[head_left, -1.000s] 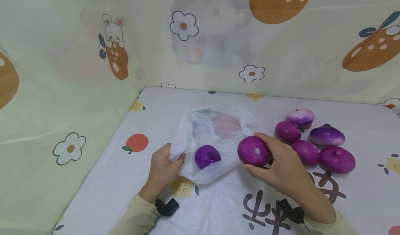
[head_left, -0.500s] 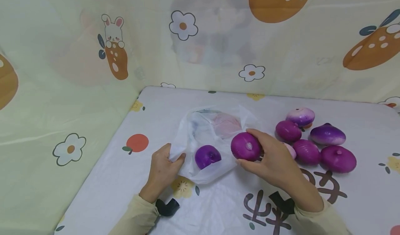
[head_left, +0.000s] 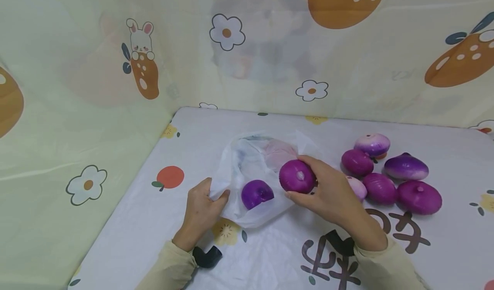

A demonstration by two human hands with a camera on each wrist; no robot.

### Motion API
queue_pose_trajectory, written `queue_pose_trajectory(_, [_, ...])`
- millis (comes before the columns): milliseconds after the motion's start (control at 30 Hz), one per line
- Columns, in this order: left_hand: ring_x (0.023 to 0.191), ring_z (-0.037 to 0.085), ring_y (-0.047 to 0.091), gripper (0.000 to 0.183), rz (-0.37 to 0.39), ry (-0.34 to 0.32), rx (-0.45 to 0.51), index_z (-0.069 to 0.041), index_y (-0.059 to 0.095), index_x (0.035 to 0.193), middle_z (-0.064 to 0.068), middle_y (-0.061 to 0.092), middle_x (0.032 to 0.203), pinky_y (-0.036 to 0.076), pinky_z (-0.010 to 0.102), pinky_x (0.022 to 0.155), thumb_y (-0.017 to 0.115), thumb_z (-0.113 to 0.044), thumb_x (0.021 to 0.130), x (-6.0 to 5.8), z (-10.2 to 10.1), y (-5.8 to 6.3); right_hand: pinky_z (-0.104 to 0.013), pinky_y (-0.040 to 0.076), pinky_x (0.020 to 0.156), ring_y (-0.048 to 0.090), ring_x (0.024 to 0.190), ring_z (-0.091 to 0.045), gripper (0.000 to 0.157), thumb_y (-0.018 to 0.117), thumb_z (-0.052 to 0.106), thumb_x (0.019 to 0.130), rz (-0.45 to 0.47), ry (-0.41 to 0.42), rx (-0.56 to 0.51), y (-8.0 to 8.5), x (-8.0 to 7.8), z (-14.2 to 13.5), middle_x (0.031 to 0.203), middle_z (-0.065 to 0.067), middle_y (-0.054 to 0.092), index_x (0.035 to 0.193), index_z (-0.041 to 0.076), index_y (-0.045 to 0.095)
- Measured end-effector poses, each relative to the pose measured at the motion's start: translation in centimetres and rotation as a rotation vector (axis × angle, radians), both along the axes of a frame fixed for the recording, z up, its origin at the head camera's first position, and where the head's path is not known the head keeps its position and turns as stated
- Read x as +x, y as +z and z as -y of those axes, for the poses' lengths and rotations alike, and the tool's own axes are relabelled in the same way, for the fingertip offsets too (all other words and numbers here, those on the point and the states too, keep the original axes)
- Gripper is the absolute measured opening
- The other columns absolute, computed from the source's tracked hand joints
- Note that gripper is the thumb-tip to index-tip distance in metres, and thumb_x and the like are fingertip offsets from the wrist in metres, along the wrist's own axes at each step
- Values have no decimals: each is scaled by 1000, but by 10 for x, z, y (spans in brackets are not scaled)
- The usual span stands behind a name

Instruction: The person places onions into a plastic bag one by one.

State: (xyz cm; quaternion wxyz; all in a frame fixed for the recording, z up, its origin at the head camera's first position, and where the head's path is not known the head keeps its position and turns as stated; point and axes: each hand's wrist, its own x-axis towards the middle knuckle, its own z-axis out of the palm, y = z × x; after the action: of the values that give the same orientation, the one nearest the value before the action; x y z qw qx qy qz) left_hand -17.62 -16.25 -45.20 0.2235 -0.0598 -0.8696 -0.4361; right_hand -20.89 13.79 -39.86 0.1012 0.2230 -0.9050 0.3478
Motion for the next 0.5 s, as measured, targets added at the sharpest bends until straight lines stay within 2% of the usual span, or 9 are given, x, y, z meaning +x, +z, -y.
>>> queue_pose_trajectory(267, [72,17,62,15,3,1,15,-2,71,87,7,73,82,54,33,66,82,3,77,1,0,1,-56,54,96,64,123,-37,84,92,33,77,39,10,17,-4,-7,6,142,-19,62,146,3,54])
queue_pose_trajectory(500, [73,17,64,16,0,-1,10,-2,71,87,7,73,83,55,34,68,82,3,77,0,0,1,-57,54,96,64,123,-38,86,91,35,78,69,1,43,-5,-12,10,144,-20,60,148,3,53])
